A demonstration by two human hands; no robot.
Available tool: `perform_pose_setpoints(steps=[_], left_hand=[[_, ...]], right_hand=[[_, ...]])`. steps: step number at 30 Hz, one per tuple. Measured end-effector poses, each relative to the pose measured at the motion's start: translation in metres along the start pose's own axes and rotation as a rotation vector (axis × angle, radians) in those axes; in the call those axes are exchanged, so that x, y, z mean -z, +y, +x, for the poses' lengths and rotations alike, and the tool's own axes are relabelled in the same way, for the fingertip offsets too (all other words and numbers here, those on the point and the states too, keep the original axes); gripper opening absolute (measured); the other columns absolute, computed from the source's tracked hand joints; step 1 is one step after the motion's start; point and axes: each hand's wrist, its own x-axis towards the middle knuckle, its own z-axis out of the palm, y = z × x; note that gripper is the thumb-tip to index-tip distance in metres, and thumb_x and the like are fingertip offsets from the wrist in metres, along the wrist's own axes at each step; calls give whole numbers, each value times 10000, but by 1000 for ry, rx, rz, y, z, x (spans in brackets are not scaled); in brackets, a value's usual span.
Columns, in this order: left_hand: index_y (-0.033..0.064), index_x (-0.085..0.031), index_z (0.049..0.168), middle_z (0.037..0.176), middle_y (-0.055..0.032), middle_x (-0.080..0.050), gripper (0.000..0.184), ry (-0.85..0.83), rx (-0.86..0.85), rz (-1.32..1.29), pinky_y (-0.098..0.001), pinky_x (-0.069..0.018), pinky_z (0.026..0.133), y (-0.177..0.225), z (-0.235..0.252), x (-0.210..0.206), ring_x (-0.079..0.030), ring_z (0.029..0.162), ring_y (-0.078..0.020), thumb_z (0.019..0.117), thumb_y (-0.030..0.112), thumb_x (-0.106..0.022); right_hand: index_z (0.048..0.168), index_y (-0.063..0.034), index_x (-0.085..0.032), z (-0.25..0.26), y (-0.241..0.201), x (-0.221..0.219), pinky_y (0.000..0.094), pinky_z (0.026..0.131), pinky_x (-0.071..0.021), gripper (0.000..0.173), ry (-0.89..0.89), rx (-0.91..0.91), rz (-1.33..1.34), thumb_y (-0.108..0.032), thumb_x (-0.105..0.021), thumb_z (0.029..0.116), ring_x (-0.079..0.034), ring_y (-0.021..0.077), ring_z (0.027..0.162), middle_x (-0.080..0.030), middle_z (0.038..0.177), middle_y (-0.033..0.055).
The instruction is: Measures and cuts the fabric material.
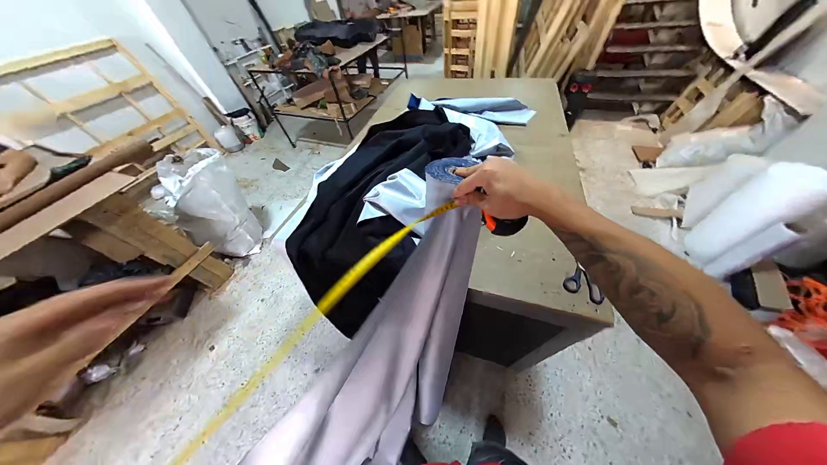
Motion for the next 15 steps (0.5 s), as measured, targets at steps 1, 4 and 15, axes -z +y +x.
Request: perform_pose_setpoints(steps=[1, 4, 15], left_hand=[[73, -642, 1346, 1332, -84, -673, 363, -44, -128, 61, -441, -512, 1075, -24, 48, -30, -643, 1226, -197, 1065, 245, -489], [204, -710, 1271, 1190, 27, -735, 335, -211, -310, -13, -442, -587, 981, 2, 161, -161, -707, 1073, -117, 1011, 402, -639], [64, -765, 1078, 926, -32, -751, 184, 43, -336, -704, -312, -587, 811, 80, 219, -262, -695, 835, -86, 1030, 103, -592]], right_hand=[[1009, -239, -790, 0, 0, 0, 538, 945, -545, 261, -2, 12, -9, -366, -562, 1014, -681, 251, 1161, -742, 1192, 50], [1030, -267, -796, -1, -5, 3, 555, 942, -553, 240, -37, -29, -8, -363, -577, 1016, -672, 251, 1185, -725, 1249, 46], [988, -326, -781, 5, -4, 10, 511, 702, -554, 157, -123, -73, -60, -315, -627, 962, -686, 192, 874, -732, 983, -27]])
